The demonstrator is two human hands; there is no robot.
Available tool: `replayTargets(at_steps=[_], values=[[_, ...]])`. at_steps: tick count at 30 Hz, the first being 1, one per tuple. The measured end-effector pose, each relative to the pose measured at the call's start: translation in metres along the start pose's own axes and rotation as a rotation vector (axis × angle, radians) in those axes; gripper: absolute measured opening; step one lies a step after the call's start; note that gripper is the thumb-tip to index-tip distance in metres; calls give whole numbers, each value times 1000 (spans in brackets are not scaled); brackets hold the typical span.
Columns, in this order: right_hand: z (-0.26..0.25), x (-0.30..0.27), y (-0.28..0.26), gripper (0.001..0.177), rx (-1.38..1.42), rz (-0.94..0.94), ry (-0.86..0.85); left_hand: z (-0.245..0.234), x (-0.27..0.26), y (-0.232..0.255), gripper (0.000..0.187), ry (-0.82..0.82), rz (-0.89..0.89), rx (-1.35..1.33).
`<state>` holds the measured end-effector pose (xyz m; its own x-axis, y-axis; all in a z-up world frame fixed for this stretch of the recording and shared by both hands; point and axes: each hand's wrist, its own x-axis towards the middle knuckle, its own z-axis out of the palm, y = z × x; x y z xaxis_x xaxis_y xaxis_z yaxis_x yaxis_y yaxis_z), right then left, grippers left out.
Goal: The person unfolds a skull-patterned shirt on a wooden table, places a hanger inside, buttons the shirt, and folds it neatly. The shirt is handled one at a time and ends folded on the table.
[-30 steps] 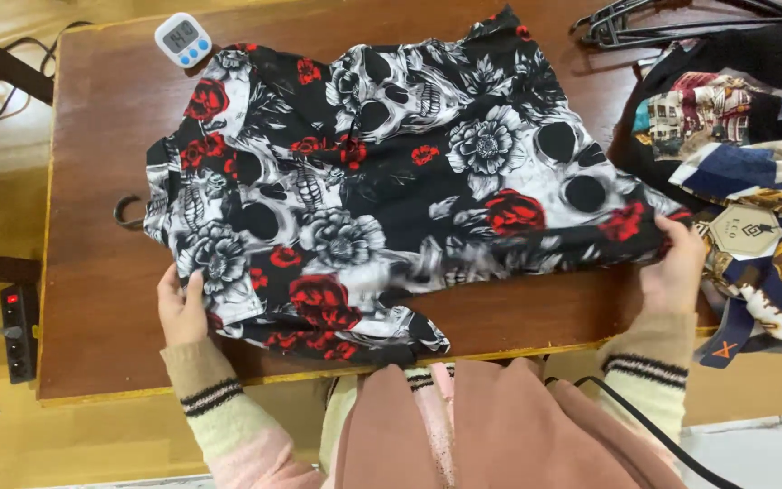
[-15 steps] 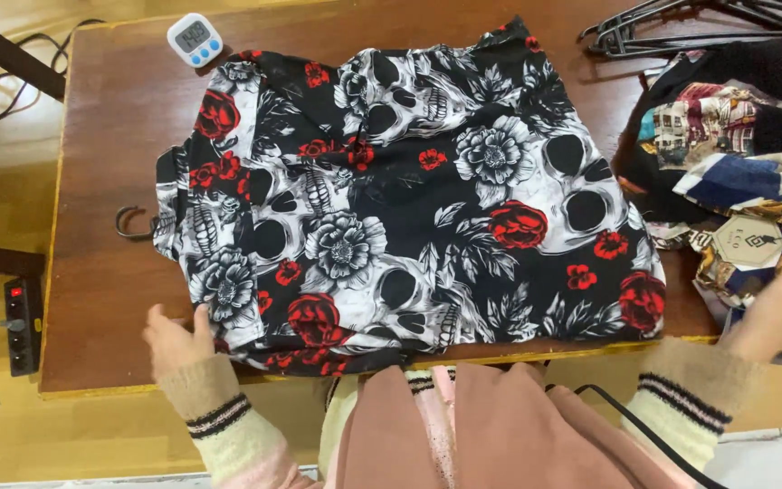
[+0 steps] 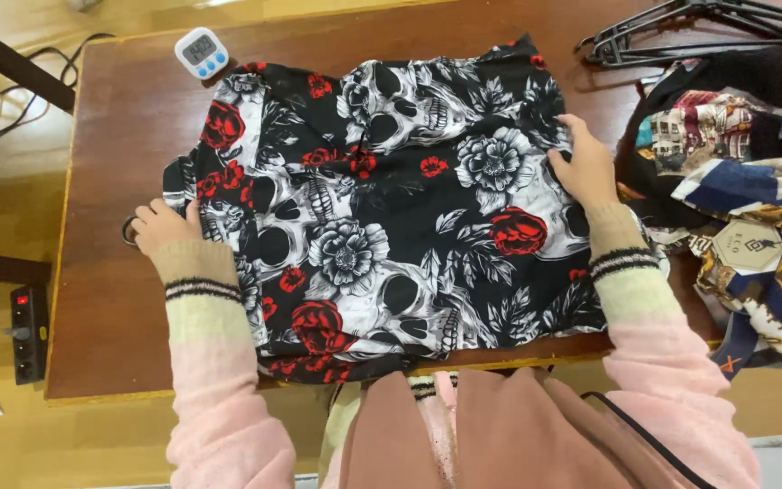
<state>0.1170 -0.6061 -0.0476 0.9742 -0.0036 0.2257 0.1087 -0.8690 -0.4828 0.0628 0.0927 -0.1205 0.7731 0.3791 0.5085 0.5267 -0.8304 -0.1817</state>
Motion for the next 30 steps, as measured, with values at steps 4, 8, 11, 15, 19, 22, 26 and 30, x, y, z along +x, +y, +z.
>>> replayTargets(at_steps=[4,8,11,15,19,22,26,30], values=[[-26,-30,23,59,-85,209,-183,-1,-41,-32,58,-50,93,-64],[-85,-63,3,78,-406,313,-478,-72,-59,-60,64,-454,101,-10],[-109,-39,-24,87,-313,163,-429,-166,-37,-29,67,-354,165,-146],[-56,20,-23,55,-283,-357,-118,-206,20,48,71,-234,241,-271],[8,75,-2,58,-632,-332,-174,-141,72,109,80,-403,133,-495],[9,92,7,20,-462,-401,-159,-55,97,120,88,-628,-14,-410],[-37,85,-8,14,199,-465,-137,-10,113,113,10,-409,-212,-910],[-85,90,7,17,499,-297,-221,-52,133,90,8,-270,-415,-1474]])
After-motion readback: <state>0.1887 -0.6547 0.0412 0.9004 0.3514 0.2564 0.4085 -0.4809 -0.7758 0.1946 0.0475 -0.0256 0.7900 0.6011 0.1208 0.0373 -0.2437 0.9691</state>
